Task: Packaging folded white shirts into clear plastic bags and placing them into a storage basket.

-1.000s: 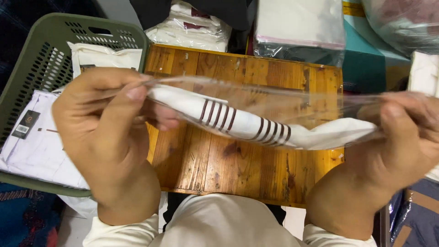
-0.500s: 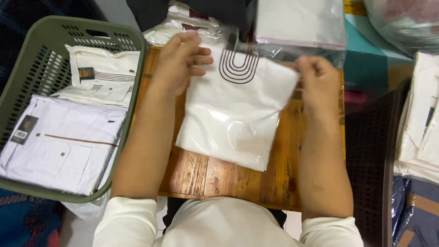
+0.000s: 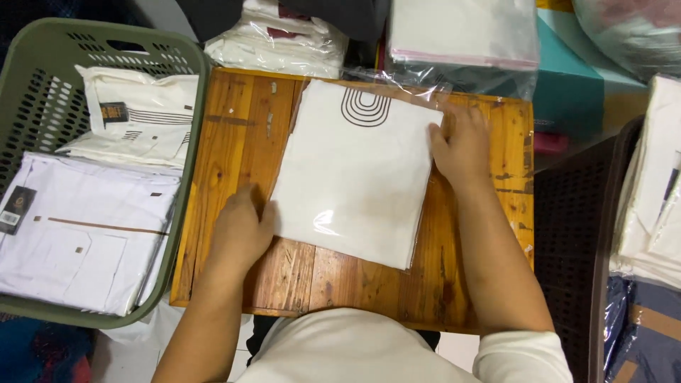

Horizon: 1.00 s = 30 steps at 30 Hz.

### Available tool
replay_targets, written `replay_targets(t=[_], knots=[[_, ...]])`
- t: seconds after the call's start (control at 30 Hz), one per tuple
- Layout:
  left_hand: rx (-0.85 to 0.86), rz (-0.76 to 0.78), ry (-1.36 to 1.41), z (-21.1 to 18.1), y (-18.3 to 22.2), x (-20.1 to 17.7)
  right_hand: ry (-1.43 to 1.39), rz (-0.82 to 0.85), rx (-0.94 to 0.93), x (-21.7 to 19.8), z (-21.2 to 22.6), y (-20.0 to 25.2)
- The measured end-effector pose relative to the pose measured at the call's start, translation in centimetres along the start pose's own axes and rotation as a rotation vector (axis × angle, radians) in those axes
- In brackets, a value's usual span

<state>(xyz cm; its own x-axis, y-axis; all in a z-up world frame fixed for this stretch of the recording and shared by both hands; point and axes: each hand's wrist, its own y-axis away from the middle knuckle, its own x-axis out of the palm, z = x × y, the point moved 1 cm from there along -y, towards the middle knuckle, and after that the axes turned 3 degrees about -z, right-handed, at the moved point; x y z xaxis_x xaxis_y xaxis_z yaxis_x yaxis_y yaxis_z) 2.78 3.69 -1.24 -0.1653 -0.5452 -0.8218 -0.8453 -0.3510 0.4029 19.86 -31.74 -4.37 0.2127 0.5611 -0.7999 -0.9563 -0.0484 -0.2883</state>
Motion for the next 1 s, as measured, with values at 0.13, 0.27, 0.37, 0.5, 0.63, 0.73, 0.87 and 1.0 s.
replay_targets(t=[0.13, 0.27, 0.37, 0.5, 0.63, 0.73, 0.87, 1.0], knots=[[0.025, 0.037, 0.008, 1.5, -0.3, 0.6, -0.015, 0.015, -0.286, 1.3, 2.2, -2.4], [0.064, -0.078, 0.088, 1.3, -0.8, 1.8, -0.064, 0.217, -0.287, 3.2, 3.2, -4.0], [0.076, -0.114, 0.098, -1.5, 1.5, 0.7, -0.019, 0.271, -0.274, 2.5, 5.0, -4.0], [0.209, -0.186, 0.005, -4.3, 4.6, 1.0, 0.055, 0.349, -0.273, 2.7, 4.1, -4.6], [0.257, -0.151, -0.042, -5.3, 5.4, 2.5, -0.052, 0.351, -0.245, 3.8, 3.8, -5.9], [0.295, -0.007, -0.090, -6.7, 5.9, 2.5, -0.114, 0.312, -0.192, 5.1, 5.2, -6.8], [0.335, 0.181, -0.072, -9.2, 5.6, 1.2, -0.107, 0.342, -0.201, 6.8, 5.4, -7.3], [0.301, 0.295, -0.200, -9.9, 4.5, 1.1, -0.074, 0.407, -0.111, 6.5, 4.4, -7.1]])
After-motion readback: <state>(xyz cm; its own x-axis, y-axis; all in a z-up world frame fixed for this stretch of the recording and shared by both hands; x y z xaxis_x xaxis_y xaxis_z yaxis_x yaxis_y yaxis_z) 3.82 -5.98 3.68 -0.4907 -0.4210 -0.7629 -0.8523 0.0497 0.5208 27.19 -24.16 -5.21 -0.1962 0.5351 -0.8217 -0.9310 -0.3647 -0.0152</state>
